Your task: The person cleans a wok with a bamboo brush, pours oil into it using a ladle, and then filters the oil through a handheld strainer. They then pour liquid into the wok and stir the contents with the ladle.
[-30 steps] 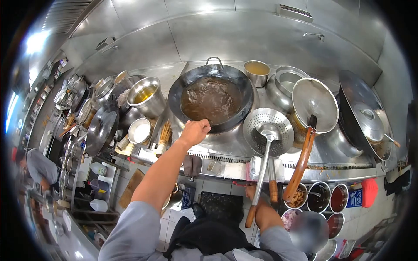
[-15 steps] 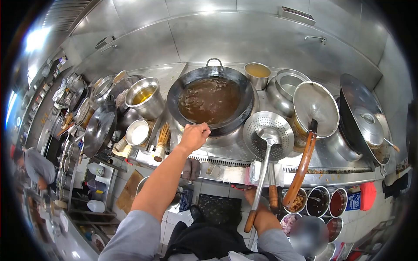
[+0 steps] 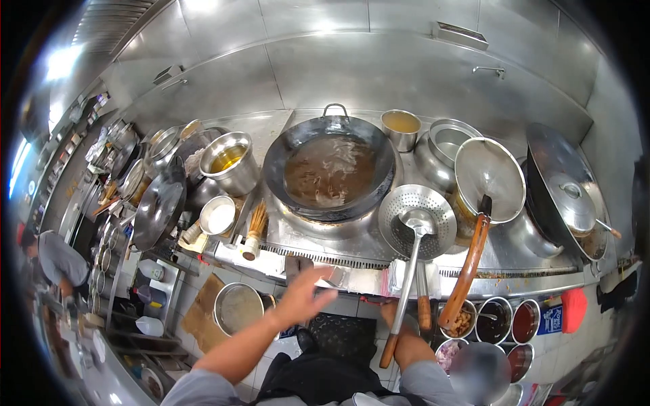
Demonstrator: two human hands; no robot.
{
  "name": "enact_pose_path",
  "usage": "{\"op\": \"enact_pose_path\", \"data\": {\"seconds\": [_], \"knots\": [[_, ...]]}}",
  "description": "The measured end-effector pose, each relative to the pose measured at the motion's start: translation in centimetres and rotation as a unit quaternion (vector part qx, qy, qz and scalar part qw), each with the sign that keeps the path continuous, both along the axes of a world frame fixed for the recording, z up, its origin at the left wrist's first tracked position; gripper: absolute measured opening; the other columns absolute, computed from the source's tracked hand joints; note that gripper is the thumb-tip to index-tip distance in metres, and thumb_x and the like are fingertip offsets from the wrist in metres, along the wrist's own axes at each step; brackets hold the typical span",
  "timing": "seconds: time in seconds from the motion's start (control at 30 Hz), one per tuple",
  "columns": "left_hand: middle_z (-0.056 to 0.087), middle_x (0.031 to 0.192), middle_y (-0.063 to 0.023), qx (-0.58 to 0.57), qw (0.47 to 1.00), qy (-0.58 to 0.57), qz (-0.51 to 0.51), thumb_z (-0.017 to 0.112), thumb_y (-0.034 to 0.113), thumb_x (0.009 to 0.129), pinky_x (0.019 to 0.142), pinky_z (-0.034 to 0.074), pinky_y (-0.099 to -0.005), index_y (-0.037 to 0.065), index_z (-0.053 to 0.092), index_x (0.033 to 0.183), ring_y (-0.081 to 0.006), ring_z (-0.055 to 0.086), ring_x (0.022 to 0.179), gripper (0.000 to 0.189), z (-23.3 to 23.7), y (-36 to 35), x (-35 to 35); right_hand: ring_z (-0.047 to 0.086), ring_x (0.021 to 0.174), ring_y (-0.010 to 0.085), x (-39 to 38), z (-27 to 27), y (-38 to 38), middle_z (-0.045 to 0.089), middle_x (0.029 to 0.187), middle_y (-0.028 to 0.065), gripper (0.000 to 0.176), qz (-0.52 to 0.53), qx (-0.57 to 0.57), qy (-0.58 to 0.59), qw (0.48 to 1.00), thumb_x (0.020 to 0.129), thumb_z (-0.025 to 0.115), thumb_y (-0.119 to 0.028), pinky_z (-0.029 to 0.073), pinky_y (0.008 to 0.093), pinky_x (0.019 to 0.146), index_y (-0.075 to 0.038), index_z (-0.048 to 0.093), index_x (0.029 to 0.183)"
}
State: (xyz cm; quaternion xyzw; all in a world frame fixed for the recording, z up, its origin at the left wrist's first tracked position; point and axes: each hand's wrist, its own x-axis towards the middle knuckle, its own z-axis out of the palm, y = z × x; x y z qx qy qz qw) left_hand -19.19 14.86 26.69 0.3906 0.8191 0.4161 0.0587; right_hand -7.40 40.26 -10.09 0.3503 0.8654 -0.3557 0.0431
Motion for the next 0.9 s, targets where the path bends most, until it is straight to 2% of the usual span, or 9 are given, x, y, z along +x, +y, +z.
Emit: {"op": "enact_pose_path", "data": {"seconds": [0.17, 0.3, 0.33, 0.37, 0.47, 0.57, 0.7, 0.8, 0.9], "knots": [[0.062, 0.109, -0.0212, -0.28, 0.919, -0.271, -0.056, 0.052, 0.046, 0.093, 0.091, 0.046, -0.0399, 0.001, 0.062, 0.11, -0.0366, 0.058, 0.106, 0.05, -11.8, -10.3, 11.1, 0.062, 0.071, 0.0255, -1.4, -1.3, 0.4, 0.062, 0.08, 0.0125, 0.024, 0.051, 0.024, -0.004, 0.998, 0.087, 0.057, -0.025, 0.049, 0.0398, 0.075, -0.002, 0.061, 0.085], [0.066, 0.111, -0.0189, -0.343, 0.865, -0.291, 0.222, 0.055, 0.051, 0.086, 0.092, 0.047, -0.0393, 0.007, 0.069, 0.105, -0.0329, 0.061, 0.107, 0.05, -22.1, -25.0, 18.9, 0.063, 0.055, 0.0244, -1.2, -6.8, 1.3, 0.066, 0.07, 0.0121, 0.03, 0.104, 0.031, 0.015, 0.994, 0.091, 0.059, -0.031, 0.049, 0.0394, 0.052, -0.003, 0.064, 0.079], [0.065, 0.114, -0.0183, -0.564, 0.77, -0.295, 0.054, 0.055, 0.05, 0.086, 0.092, 0.047, -0.0402, 0.009, 0.069, 0.108, -0.033, 0.061, 0.108, 0.048, -20.8, -27.0, 19.2, 0.062, 0.052, 0.0236, -1.3, -7.3, 1.5, 0.065, 0.067, 0.0113, 0.03, 0.115, 0.016, 0.031, 0.993, 0.091, 0.059, -0.031, 0.047, 0.039, 0.048, -0.003, 0.065, 0.081], [0.065, 0.114, -0.0169, -0.554, 0.686, -0.432, 0.192, 0.054, 0.047, 0.087, 0.09, 0.049, -0.0422, 0.017, 0.069, 0.11, -0.0336, 0.061, 0.108, 0.041, -20.0, -28.7, 20.4, 0.058, 0.046, 0.0209, -1.5, -7.4, 1.9, 0.062, 0.06, 0.0091, 0.026, 0.174, 0.095, 0.022, 0.98, 0.09, 0.061, -0.028, 0.044, 0.0368, 0.042, -0.004, 0.065, 0.081], [0.066, 0.113, -0.0158, -0.537, 0.759, -0.366, 0.043, 0.056, 0.043, 0.086, 0.09, 0.049, -0.0429, 0.018, 0.071, 0.107, -0.0349, 0.062, 0.106, 0.036, -17.6, -31.4, 23.5, 0.057, 0.045, 0.0201, -1.6, -10.6, 1.8, 0.06, 0.058, 0.0071, 0.022, 0.057, 0.026, 0.147, 0.987, 0.089, 0.061, -0.024, 0.043, 0.0348, 0.04, -0.007, 0.064, 0.076], [0.066, 0.113, -0.0152, -0.563, 0.691, -0.394, 0.223, 0.057, 0.04, 0.084, 0.09, 0.049, -0.0432, 0.017, 0.07, 0.109, -0.0355, 0.063, 0.104, 0.036, -18.1, -31.0, 25.3, 0.056, 0.045, 0.0202, -1.4, -12.7, 1.8, 0.059, 0.058, 0.0058, 0.019, -0.009, 0.021, 0.177, 0.984, 0.088, 0.063, -0.021, 0.042, 0.0338, 0.039, -0.009, 0.063, 0.074], [0.064, 0.115, -0.0211, -0.374, 0.815, -0.395, 0.201, 0.054, 0.038, 0.085, 0.091, 0.048, -0.043, 0.006, 0.067, 0.11, -0.0369, 0.062, 0.104, 0.042, -20.6, -27.5, 24.0, 0.055, 0.045, 0.0192, -1.5, -10.9, 2.6, 0.059, 0.058, 0.0052, 0.013, 0.164, 0.066, 0.151, 0.973, 0.086, 0.065, -0.02, 0.042, 0.0326, 0.038, -0.01, 0.063, 0.078], [0.064, 0.114, -0.0212, -0.389, 0.838, -0.35, 0.154, 0.057, 0.037, 0.083, 0.092, 0.048, -0.0415, 0.005, 0.066, 0.111, -0.0358, 0.062, 0.106, 0.043, -21.4, -26.3, 22.0, 0.064, 0.096, 0.03, -3.0, -7.2, 1.3, 0.067, 0.098, 0.0156, 0.029, 0.245, 0.213, -0.178, 0.929, 0.093, 0.044, -0.02, 0.051, 0.0391, 0.083, -0.005, 0.069, 0.094], [0.065, 0.116, -0.0193, -0.392, 0.834, -0.349, 0.169, 0.061, 0.038, 0.081, 0.095, 0.046, -0.0413, 0.005, 0.065, 0.114, -0.0331, 0.061, 0.11, 0.047, -20.9, -25.0, 19.5, 0.056, 0.045, 0.0203, -0.6, -2.4, 2.2, 0.057, 0.057, 0.0071, 0.018, -0.101, -0.26, 0.043, 0.959, 0.088, 0.064, -0.025, 0.043, 0.0324, 0.039, -0.009, 0.062, 0.08]]}}
